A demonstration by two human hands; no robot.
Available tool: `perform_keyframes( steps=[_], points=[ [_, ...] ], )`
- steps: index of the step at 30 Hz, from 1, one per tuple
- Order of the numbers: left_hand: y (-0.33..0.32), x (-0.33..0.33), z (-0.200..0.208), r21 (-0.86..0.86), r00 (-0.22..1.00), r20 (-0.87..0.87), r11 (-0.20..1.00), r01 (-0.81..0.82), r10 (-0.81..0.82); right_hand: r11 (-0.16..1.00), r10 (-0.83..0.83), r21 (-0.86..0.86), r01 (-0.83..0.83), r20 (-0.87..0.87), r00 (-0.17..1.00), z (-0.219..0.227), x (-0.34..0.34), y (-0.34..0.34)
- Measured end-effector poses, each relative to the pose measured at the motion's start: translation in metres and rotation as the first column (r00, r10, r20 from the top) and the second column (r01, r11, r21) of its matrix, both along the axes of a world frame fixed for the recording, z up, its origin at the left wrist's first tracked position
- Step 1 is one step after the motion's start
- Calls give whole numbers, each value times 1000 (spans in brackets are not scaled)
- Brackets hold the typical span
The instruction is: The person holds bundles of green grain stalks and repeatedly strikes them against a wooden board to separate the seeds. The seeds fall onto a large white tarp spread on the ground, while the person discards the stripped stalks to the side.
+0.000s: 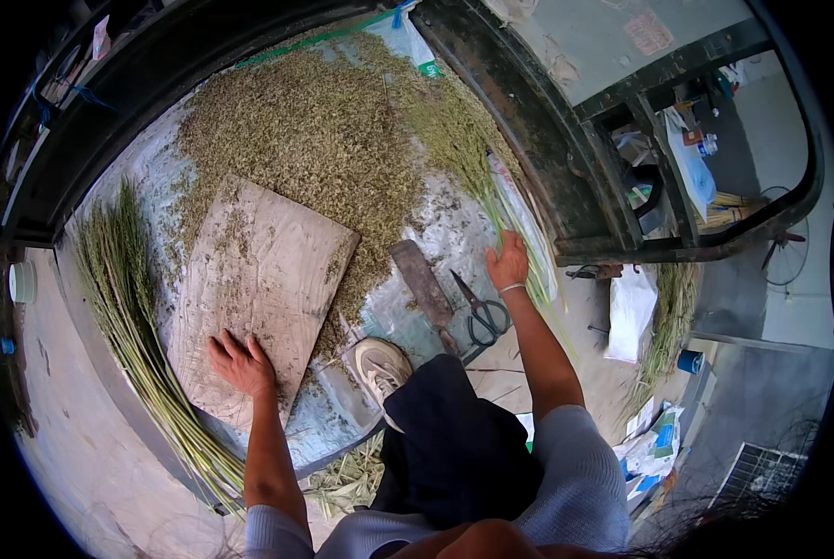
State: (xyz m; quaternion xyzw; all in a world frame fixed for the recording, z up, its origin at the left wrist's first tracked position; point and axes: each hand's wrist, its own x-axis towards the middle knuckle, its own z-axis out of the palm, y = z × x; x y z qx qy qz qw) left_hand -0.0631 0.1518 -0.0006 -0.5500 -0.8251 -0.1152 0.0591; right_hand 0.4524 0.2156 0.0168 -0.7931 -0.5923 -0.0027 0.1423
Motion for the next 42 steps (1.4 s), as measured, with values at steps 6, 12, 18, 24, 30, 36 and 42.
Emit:
perform_keyframes(
  steps=[6,12,18,24,30,36,42],
  points=[
    [1,-1,-10,-8,1000,-30,1000,-10,10,795,-359,-472,381,139,923,-9,45,24],
    [1,4,-7,-49,998,-38,998,-51,49,797,-436,-409,445,120,892,-39,47,14],
    [3,4,-8,-60,998,-48,997,-47,44,896,-222,-343,283,207,953,-22,64,15],
    [3,6,-13,-84,998,-58,996,-38,33,888,-334,-208,410,322,886,-30,86,30],
    [4,2,-12,-71,997,-71,996,-46,41,726,-468,-451,520,231,853,-22,75,60],
    [5,6,-8,-111,997,-47,992,-66,61,786,-428,-422,452,157,890,-44,76,57],
    [6,9,-3,-147,994,-53,984,-99,92,902,-264,-372,220,-72,962,-52,89,51]
  ],
)
